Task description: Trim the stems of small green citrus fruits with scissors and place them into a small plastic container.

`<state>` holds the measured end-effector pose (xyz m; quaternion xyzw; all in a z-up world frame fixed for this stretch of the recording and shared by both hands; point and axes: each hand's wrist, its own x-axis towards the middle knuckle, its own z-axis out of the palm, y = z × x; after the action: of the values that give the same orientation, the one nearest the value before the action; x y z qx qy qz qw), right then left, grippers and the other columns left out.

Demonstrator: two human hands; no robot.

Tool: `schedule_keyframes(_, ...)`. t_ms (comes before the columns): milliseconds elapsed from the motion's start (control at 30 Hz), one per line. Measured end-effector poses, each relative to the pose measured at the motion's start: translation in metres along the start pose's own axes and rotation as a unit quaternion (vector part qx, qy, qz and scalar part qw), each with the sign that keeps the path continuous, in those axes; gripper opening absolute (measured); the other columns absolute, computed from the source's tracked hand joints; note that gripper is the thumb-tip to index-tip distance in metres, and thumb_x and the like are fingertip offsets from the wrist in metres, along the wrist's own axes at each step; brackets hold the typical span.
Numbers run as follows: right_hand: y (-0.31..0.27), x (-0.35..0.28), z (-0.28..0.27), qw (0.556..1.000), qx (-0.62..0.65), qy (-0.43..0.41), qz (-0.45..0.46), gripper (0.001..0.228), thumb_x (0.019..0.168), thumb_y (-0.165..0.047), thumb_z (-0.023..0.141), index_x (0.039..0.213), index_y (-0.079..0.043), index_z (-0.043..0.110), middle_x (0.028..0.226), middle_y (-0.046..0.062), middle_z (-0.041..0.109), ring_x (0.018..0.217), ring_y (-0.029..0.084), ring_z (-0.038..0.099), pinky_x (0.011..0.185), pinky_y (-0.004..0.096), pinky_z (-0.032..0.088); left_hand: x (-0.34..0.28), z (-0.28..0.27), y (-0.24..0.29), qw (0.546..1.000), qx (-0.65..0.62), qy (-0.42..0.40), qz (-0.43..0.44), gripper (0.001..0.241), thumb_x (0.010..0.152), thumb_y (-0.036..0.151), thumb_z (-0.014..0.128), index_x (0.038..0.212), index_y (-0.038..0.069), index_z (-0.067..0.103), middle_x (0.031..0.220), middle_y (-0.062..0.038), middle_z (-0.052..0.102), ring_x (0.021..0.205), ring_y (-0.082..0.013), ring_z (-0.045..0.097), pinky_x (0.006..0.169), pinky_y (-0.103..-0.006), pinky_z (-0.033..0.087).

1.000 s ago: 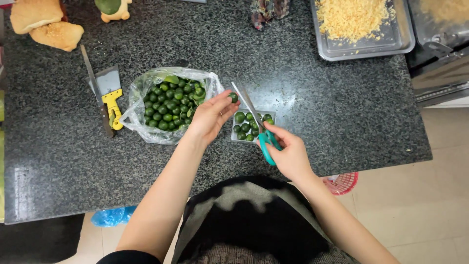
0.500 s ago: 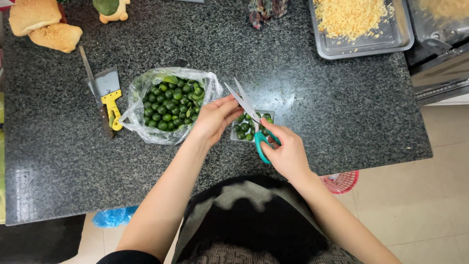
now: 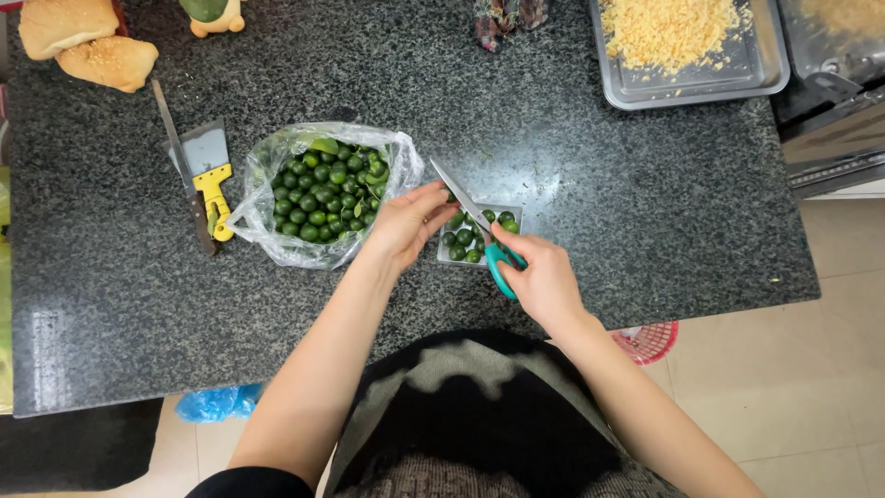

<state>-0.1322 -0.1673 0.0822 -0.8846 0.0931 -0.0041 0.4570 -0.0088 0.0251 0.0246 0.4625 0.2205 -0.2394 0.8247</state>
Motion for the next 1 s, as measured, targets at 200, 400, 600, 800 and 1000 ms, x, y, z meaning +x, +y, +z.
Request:
schedule_keyframes(200,0.006,0.003,0.006,0.987,0.116,-0.005,0.113,0.053,0.082,-0.007,0.084,0.131,-0.024,0.077,0.079,0.007,0.074,0.071,0.013,0.068,0.062,0.029,0.06,-0.009,0.0,-0.001,0.993,0.115,0.013,0.016,0.047,0.091,0.008,0.081,0.133,-0.006,0.065,0.114,-0.024,0.074,0.104,-0.0334,0.076,0.099,-0.047,0.062)
schedule_keyframes(400,0.033,0.02,-0.01,0.967,0.208,0.053,0.14,0.052,0.08,-0.018,0.094,0.128,-0.013,0.076,0.073,0.005,0.068,0.062,0.01,0.064,0.051,0.022,0.056,-0.01,-0.02,-0.022,0.924,0.378,0.026,0.049,0.037,0.079,0.014,0.088,0.115,0.007,0.081,0.093,-0.015,0.08,0.078,-0.022,0.079,0.074,-0.0308,0.068)
schedule_keyframes(600,0.059,0.021,-0.009,0.961,0.221,0.063,0.155,0.052,0.08,-0.018,0.095,0.128,-0.013,0.075,0.066,0.003,0.065,0.055,0.008,0.064,0.045,0.019,0.052,-0.029,-0.036,0.012,0.796,0.581,0.099,0.137,0.023,0.083,0.026,0.076,0.099,0.04,0.085,0.095,0.006,0.081,0.099,-0.0227,0.077,0.091,-0.0397,0.062)
schedule_keyframes(800,0.067,0.014,0.006,0.96,0.221,0.039,0.168,0.051,0.08,-0.018,0.094,0.127,-0.012,0.075,0.066,0.004,0.066,0.054,0.009,0.065,0.043,0.021,0.052,0.0,-0.121,0.048,0.65,0.709,0.246,0.12,0.018,0.091,0.033,0.069,0.1,0.043,0.082,0.094,0.004,0.08,0.093,-0.0262,0.078,0.084,-0.045,0.064)
schedule_keyframes(1000,0.055,0.011,0.008,0.961,0.22,0.026,0.163,0.053,0.08,-0.016,0.094,0.128,-0.01,0.074,0.066,0.005,0.065,0.055,0.009,0.064,0.045,0.02,0.051,-0.025,-0.148,0.057,0.619,0.757,0.209,0.011,0.022,0.095,0.024,0.065,0.101,0.03,0.085,0.098,-0.012,0.08,0.103,-0.0364,0.076,0.092,-0.0508,0.061)
